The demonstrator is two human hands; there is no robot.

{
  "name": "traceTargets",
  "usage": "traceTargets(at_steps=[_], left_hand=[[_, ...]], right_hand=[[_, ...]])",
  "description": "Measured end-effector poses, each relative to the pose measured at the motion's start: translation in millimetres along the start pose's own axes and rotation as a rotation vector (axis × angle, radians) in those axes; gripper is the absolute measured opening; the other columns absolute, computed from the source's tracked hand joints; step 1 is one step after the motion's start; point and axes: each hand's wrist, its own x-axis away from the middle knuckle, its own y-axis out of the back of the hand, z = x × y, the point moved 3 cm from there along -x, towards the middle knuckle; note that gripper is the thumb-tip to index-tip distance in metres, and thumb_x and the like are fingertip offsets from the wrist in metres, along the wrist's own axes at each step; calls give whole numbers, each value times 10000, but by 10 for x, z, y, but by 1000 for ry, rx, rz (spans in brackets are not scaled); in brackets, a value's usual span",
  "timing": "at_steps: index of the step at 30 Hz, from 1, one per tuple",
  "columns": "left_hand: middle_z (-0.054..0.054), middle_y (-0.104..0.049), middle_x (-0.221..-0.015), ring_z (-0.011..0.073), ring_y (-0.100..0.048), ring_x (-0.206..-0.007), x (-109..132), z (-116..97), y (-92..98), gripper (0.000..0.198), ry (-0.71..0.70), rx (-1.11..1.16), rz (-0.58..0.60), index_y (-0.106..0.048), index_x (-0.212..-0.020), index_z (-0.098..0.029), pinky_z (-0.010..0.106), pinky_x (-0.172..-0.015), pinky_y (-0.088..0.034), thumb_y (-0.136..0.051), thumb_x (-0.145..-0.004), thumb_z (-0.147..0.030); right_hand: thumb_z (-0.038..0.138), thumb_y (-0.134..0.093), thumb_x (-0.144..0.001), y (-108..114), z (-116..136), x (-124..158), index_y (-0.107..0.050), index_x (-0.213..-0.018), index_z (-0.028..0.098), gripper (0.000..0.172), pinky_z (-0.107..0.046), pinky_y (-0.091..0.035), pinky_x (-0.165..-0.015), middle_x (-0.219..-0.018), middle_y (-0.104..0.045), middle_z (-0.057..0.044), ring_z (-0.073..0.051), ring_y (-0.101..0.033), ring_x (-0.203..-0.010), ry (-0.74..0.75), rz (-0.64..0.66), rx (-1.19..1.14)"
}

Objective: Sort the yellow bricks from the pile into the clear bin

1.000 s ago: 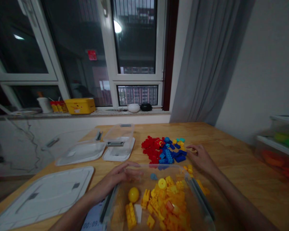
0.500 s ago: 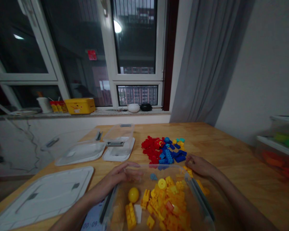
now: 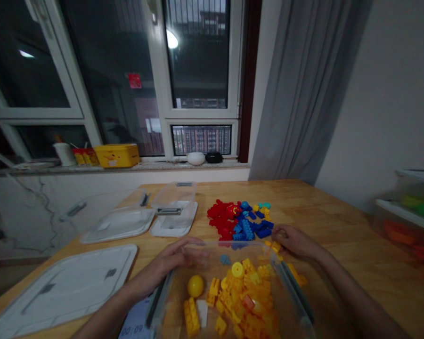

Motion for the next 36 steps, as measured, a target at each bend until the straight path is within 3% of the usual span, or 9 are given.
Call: traceTargets(at_steps=[7,16,24,29,36], left_hand=[[49,-766,-1241,316,-648,-1216,-7,24,2,394,8,-3,7,-651,-1243,-236,435,-1081,-420,-591,-854,-225],[41,-743,-1267,314,-620,-1240,3,18,16,362,-7,-29,0,-665,-1239,-242,404,-1070,-421,-584,-887,-270],[38,-754,-1255,324,-627,-1231,0,12,21,408,13,-27,11,-649,-1261,-243,411,-1058,-425,-580,-859,-228],[25,-742,-1270,312,-618,-1238,-6,55,45,412,-8,-44,7,-650,-1261,-239,407,-1072,-414,-573,-857,-229],[45,-753,-1258,326,-620,-1242,-8,7,23,422,7,-27,10,-649,-1253,-223,426,-1081,-413,-582,-837,-217]], right_hand=[[689,-620,-773,125,197,-18,-705,-1039,162,597,-258,-404,-508,-640,-675,-15,-168,-601,-564,-35,-123,-260],[640,-752,-727,97,535,66,-740,-1012,153,564,-266,-434,-611,-661,-650,-9,-143,-560,-620,26,-261,-576],[581,-787,-741,-126,900,249,-744,-927,172,451,-232,-392,-568,-633,-616,12,-112,-518,-590,76,-100,-788],[548,-816,-728,-261,914,277,-744,-919,193,410,-235,-400,-565,-741,-671,-5,-113,-551,-607,73,12,-873],[509,-819,-747,-223,945,338,-761,-902,209,342,-233,-441,-631,-819,-728,-12,-117,-608,-686,157,50,-853]])
